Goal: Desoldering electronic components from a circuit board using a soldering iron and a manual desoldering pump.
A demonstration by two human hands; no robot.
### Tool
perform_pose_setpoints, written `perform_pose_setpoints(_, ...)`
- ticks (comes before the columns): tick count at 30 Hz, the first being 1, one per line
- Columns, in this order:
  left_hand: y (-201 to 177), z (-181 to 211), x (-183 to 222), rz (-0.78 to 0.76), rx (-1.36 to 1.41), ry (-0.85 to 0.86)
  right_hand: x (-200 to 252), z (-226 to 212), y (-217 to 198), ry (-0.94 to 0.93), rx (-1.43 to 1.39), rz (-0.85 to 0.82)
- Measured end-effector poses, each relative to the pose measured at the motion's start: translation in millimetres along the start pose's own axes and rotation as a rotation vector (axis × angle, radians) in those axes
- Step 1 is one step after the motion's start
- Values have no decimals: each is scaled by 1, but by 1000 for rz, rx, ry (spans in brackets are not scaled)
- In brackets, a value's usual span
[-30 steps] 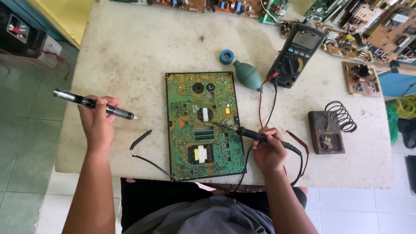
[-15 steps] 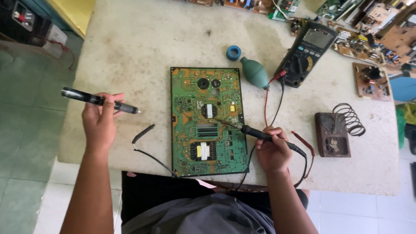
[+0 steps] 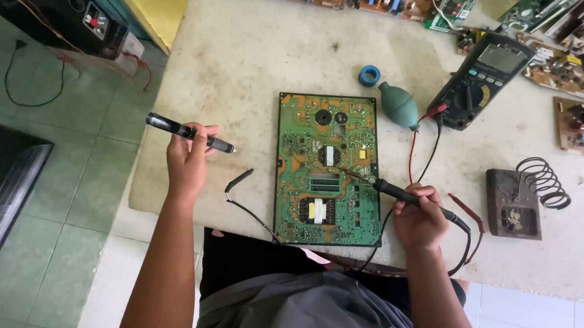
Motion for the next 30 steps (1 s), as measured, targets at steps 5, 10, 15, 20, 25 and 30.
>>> perform_pose_setpoints(5, 0, 1, 1, 1, -2, -10, 1, -2, 2, 6, -1, -2)
perform_pose_setpoints(10, 0, 2, 1, 0, 1, -17, 1, -2, 2, 6, 4, 3)
perform_pose_setpoints(15, -2, 3, 4, 6, -20, -36, 1, -2, 3, 3, 10, 11)
perform_pose_setpoints(20, -6, -4, 5, 29, 208, -102, 1, -2, 3, 3, 19, 10)
perform_pose_setpoints(25, -3, 6, 19, 17, 542, -132, 1, -3, 4, 2, 26, 2)
perform_pose_setpoints(30, 26, 47, 53, -243, 387, -84, 6, -7, 14, -29, 76, -53)
Point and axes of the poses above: each hand's wrist, its own x-axis away from the middle knuckle, its own y-axis out of the palm, z = x × y, the point moved 7 cm from there along -x, towards the middle knuckle, and after that the axes turned 9 degrees about x, right-handed, at the moved point
